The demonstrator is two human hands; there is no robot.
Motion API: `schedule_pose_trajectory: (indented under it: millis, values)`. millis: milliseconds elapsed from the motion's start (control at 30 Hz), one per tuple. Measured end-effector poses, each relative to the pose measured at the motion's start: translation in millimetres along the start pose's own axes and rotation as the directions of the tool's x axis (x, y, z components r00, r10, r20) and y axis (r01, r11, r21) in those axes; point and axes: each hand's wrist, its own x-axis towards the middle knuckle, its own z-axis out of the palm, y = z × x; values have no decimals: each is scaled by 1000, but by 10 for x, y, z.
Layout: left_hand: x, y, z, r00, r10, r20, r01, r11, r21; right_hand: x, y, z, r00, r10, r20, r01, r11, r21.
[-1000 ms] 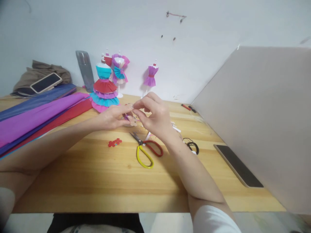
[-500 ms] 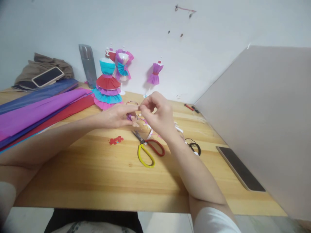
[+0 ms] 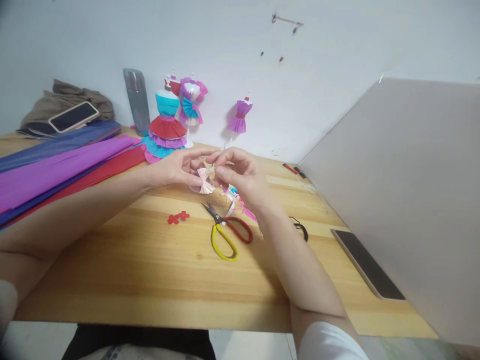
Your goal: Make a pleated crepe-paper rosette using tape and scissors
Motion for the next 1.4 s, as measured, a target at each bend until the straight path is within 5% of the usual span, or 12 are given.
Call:
schedule_pose_trajectory:
  millis: [167, 533, 767, 900, 1400]
  values:
    - [4, 23, -7, 993, -91, 72, 93, 995, -26, 4, 18, -30, 996, 78, 50, -78, 997, -7]
    - [-20, 39, 27, 974, -177, -144, 135, 955, -264, 23, 89, -46, 999, 27, -45, -27, 1000, 1]
    - [-17, 77, 37, 959, -226, -172, 149, 916, -374, 20, 58, -34, 966, -179, -184, 138, 967, -216]
    - [-22, 65, 21, 969, -211, -129, 147, 911, -385, 15, 58, -39, 949, -278, -147, 192, 882, -430]
    - [-37, 23, 34, 979, -190, -77, 151, 922, -355, -4, 108, 59, 986, -112, -122, 47, 896, -442]
